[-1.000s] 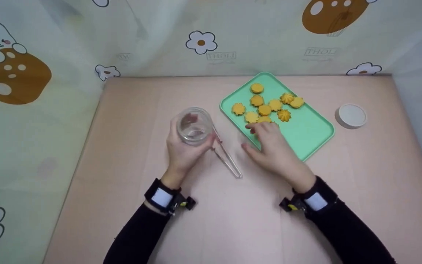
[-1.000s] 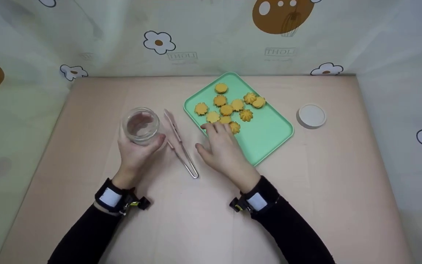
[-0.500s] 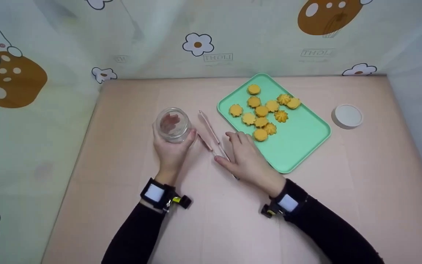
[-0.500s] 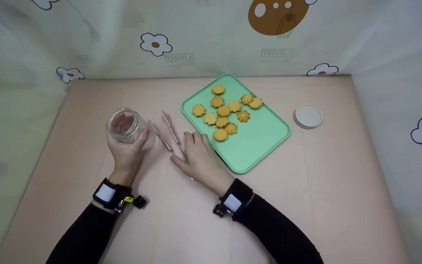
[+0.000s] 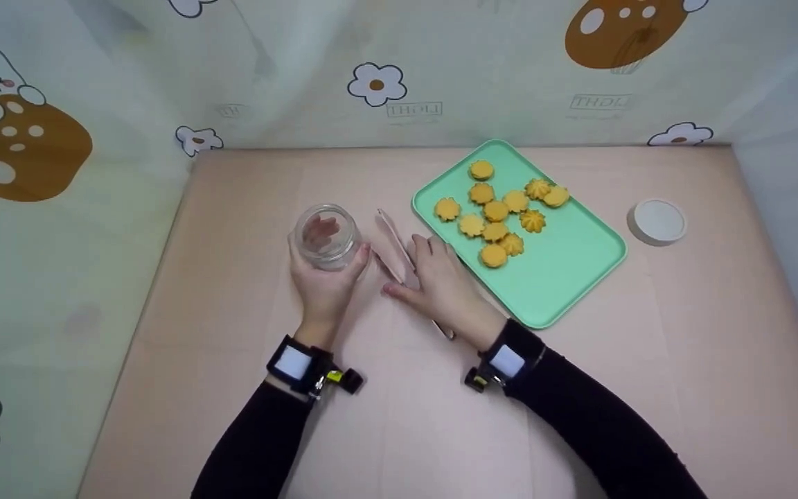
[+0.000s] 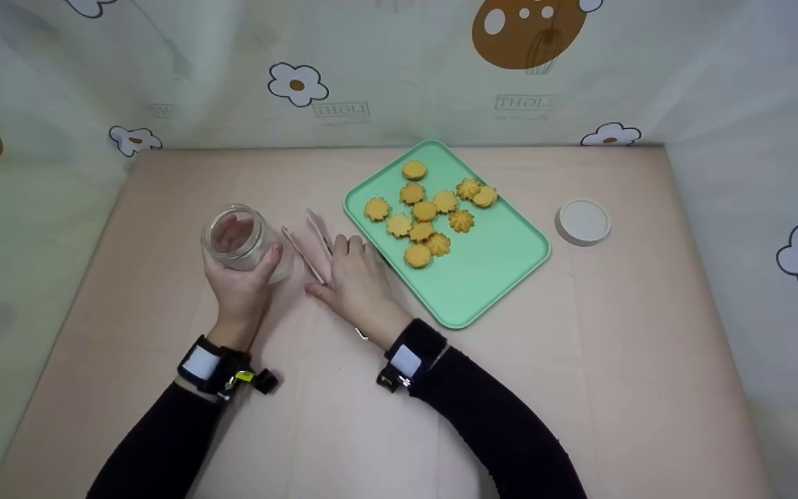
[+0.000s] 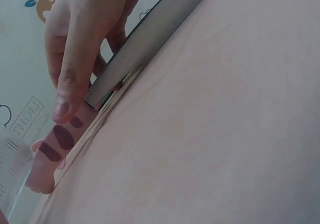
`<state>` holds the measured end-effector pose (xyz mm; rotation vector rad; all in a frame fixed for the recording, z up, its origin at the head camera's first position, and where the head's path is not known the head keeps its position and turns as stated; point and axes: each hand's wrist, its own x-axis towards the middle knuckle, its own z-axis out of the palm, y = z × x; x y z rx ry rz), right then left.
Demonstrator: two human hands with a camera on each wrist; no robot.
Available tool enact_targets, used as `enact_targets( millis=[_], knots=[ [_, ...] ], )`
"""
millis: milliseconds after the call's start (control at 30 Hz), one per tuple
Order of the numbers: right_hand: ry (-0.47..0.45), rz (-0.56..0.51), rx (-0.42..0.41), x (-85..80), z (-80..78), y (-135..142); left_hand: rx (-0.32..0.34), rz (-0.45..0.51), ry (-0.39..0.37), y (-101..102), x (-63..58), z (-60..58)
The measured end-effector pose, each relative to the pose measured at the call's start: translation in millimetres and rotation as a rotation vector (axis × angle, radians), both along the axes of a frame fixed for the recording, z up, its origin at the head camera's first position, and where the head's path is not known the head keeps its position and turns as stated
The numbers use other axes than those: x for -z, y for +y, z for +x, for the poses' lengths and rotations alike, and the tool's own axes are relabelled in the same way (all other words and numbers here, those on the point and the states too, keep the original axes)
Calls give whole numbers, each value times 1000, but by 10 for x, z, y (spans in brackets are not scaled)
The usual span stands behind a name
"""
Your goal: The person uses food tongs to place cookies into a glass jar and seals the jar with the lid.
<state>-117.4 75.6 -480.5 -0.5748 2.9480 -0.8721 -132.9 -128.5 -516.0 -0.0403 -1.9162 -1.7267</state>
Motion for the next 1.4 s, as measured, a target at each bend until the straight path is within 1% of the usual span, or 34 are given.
enact_targets(
  millis=[67,133,267,367,467,533,600,700,767,867,933,1000,1100,1167,1267,1400],
  knots=[
    [-4,-5,3,7,-24,-10,-8,-14,4,-4,-5,5],
    [11,-1,7,23,-49,-18,-11,-21,13,-6,-6,4],
    [21,0,17,27,-83,-7,-3,9,37,3,-15,-4],
    [10,4,27,-25,-99,38,-2,10,67,12,-19,-5],
    [-2,23,54,-126,-119,127,7,-15,104,19,-14,-7],
    [-9,31,79,-218,-134,223,21,-33,118,24,-11,-13],
    [-26,15,106,-320,-146,356,39,-39,119,37,-14,-22],
    [-20,-27,143,-479,-153,622,77,-36,91,87,-47,-14],
    [-6,-60,177,-584,-148,824,106,-37,45,151,-86,16],
    [54,-70,220,-723,-129,1150,190,-44,-27,286,-141,95],
    [77,-42,219,-808,-104,1374,276,-54,-68,393,-158,165],
    [98,8,177,-878,-83,1594,384,-70,-91,501,-165,236],
    [67,69,84,-976,-47,1875,552,-99,-111,658,-172,325],
    [54,98,28,-1026,-21,2008,642,-121,-123,758,-181,367],
    [84,97,-55,-1057,15,2106,729,-139,-156,883,-189,416],
    [111,85,-141,-1025,5,2101,784,-173,-179,970,-173,454]
  ],
)
